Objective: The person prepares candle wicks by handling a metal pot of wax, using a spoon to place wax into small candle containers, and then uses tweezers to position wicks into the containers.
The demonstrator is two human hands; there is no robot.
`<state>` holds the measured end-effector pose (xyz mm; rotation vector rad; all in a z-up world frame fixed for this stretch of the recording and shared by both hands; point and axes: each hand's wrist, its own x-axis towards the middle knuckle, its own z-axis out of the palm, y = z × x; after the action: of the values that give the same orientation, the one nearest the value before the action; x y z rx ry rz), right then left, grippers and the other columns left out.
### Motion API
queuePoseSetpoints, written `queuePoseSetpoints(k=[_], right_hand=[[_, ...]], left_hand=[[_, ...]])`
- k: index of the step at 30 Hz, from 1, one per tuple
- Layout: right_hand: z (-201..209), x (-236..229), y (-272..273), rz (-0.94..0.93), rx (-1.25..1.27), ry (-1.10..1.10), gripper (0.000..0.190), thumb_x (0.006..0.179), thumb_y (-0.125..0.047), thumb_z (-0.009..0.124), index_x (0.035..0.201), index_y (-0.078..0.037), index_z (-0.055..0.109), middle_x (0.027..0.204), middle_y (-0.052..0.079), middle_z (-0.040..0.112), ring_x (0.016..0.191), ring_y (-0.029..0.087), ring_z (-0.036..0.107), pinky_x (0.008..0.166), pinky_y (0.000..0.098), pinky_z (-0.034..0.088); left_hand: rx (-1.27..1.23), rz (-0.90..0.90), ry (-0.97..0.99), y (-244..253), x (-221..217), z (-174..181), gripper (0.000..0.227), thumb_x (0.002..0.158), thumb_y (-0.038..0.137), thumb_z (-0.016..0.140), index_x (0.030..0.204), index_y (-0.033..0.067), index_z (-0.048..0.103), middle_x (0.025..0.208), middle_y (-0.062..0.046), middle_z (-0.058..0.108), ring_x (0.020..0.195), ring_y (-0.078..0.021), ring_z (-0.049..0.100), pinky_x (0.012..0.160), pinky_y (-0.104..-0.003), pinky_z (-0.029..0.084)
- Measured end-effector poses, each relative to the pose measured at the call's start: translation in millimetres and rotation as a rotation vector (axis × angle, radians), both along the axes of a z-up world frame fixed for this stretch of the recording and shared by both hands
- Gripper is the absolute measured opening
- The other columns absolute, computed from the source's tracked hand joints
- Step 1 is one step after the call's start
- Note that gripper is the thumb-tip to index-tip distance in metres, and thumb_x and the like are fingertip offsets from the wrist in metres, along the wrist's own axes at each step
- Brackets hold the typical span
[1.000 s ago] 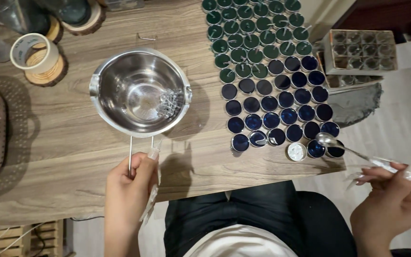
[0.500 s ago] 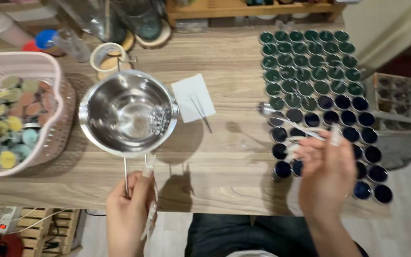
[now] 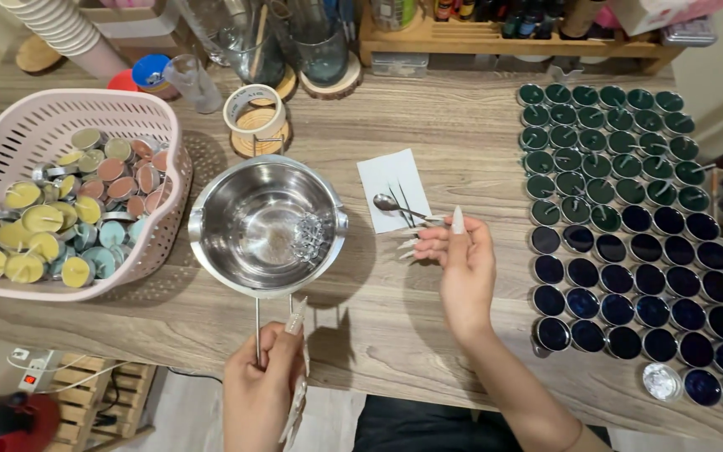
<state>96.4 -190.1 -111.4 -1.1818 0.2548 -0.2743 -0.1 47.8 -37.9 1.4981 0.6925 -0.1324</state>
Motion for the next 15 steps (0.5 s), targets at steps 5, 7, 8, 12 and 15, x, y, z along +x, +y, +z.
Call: queuePoseSetpoints(k=[5,7,8,12,15], right_hand=[[-9.6,1.3,10.4,-0.008,0.013,-0.003,0.019,0.11,-0.015,0.038,0.12,0.001,0.042,0.105,0.023,0.07,0.085,0.023,0.071,0.079,0.0374,0.061],[-13.4,-0.6,12.0,-0.003,0.01,-0.013,0.019,0.11,-0.015,0.039,0.121,0.001,0.041,0.107,0.023,0.07,0.087,0.024,0.071,0.08,0.0378,0.062],[-14.3,-1.6,13.9,0.004,-0.027,-0.002,0.019,0.11,-0.015,0.039,0.122,0.0,0.04,0.108,0.023,0.07,0.087,0.023,0.071,0.08,0.0372,0.061],[-4.0,-13.2,14.4,0.155,-0.121,0.252,0.025,0.103,-0.011,0.045,0.125,-0.003,0.039,0.1,0.024,0.072,0.076,0.025,0.072,0.071,0.0382,0.063],[15.7,-24.2,14.9,0.288,-0.179,0.397,0.039,0.099,-0.01,0.048,0.134,-0.006,0.031,0.096,0.023,0.071,0.069,0.025,0.072,0.065,0.0384,0.064]], left_hand=[[0.016,-0.017,-0.016,0.9,4.3,-1.1,0.026,0.091,0.019,0.07,0.077,-0.0022,0.069,0.053,0.0,0.049,0.044,-0.0069,0.036,0.042,-0.027,0.025],[0.035,-0.026,-0.008,-0.1,4.5,-2.0,0.026,0.091,0.02,0.07,0.076,-0.0021,0.07,0.052,0.0,0.049,0.044,-0.007,0.037,0.042,-0.027,0.025],[0.038,-0.025,0.003,0.0,4.4,-2.1,0.026,0.09,0.02,0.07,0.076,-0.0019,0.07,0.052,0.0,0.049,0.044,-0.0072,0.037,0.042,-0.028,0.026],[0.065,-0.065,-0.006,4.4,3.3,-3.7,0.029,0.091,0.021,0.07,0.075,-0.0029,0.07,0.052,0.0,0.051,0.044,-0.0071,0.039,0.042,-0.028,0.027],[0.038,-0.052,-0.006,5.5,1.3,-6.0,0.03,0.093,0.021,0.069,0.076,-0.0032,0.068,0.052,0.0,0.048,0.045,-0.0073,0.036,0.043,-0.028,0.024]])
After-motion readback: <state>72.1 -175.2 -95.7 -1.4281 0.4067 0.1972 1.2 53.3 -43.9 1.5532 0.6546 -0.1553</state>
